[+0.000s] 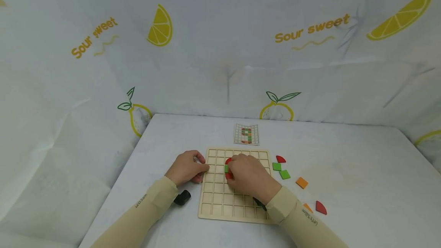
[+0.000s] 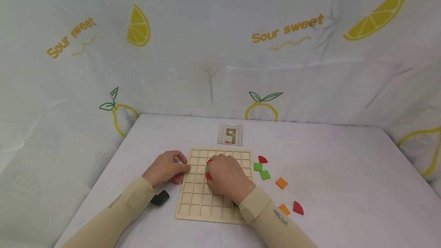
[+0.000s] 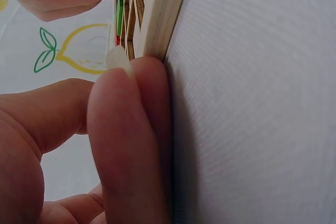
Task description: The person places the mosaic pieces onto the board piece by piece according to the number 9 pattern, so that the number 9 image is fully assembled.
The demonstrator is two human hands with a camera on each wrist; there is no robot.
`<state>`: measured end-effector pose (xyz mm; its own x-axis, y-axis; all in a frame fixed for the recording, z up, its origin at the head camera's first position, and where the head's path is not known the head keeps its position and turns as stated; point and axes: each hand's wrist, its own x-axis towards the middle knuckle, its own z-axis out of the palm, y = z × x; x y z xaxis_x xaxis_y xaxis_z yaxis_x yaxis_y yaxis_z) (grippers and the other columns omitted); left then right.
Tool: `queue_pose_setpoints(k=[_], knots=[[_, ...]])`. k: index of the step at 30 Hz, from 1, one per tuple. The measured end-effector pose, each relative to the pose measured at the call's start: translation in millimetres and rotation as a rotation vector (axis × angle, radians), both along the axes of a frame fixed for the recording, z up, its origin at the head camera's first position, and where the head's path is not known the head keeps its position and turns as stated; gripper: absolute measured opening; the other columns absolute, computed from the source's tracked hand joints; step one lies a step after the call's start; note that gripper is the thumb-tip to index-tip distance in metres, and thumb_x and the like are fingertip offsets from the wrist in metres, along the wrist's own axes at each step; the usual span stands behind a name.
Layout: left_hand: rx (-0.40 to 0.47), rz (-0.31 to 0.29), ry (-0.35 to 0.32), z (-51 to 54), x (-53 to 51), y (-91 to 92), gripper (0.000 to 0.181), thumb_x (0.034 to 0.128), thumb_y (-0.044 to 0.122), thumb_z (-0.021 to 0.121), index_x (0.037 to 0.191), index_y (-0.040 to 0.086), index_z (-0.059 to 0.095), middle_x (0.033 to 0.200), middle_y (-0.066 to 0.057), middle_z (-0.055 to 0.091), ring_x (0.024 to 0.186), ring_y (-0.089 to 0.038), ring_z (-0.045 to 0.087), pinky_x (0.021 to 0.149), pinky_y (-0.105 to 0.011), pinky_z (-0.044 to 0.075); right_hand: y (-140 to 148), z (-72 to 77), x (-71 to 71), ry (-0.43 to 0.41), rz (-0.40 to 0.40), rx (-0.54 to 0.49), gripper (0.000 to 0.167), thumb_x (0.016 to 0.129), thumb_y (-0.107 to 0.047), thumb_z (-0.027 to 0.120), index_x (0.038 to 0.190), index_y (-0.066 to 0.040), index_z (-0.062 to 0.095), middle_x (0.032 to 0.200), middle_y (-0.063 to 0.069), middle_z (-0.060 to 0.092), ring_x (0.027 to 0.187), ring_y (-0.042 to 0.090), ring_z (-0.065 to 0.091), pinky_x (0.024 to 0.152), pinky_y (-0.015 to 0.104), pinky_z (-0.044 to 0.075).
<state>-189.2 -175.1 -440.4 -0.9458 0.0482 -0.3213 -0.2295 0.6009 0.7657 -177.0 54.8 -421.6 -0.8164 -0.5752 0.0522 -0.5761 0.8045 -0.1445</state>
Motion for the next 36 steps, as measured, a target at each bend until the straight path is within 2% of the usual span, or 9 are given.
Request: queue_pose_setpoints(k=[23,27,30,36], knots=[[-0.007,0.001,0.005,0.7,1.3,1.2,0.021,0.0946,0.025,0.080,0.107,0.013,0.068,0.076,-0.005,0.074,0.057,-0.014,0.070,0.060,-0.027,0.055,4,5.4,1.4,-0.040,-0.019,-0.013,0.026,0.087,-0.020,0.082,0.067,-0.020,0.067,0.075,-0.008,0.057,0.072,0.013,0.050,0.070,0.035,0.047],[-0.018,0.006,0.007,0.6,3.5,2.0,0.021,0.0944,0.025,0.080,0.107,0.013,0.068,0.074,-0.005,0.073,0.056,-0.014,0.070,0.060,-0.027,0.054,20,11.2,0.0,-0.068,-0.066,-0.059,0.021,0.089,-0.021,0.083,0.072,-0.017,0.071,0.078,-0.007,0.061,0.075,0.013,0.055,0.069,0.034,0.050],[-0.021,0.006,0.008,1.3,4.1,2.1,0.021,0.0945,0.025,0.080,0.106,0.013,0.068,0.074,-0.005,0.073,0.057,-0.014,0.070,0.059,-0.027,0.054,43,14.6,-1.8,-0.093,-0.141,-0.082,0.015,0.089,-0.022,0.084,0.079,-0.016,0.075,0.082,-0.007,0.064,0.078,0.013,0.057,0.070,0.034,0.052],[-0.016,0.004,0.006,0.7,3.5,0.8,0.020,0.0948,0.024,0.080,0.107,0.012,0.068,0.073,-0.005,0.072,0.057,-0.014,0.069,0.058,-0.027,0.054,98,14.7,-1.4,-0.125,-0.288,-0.050,0.018,0.090,-0.027,0.086,0.085,-0.013,0.075,0.083,-0.003,0.063,0.073,0.014,0.054,0.067,0.033,0.050]])
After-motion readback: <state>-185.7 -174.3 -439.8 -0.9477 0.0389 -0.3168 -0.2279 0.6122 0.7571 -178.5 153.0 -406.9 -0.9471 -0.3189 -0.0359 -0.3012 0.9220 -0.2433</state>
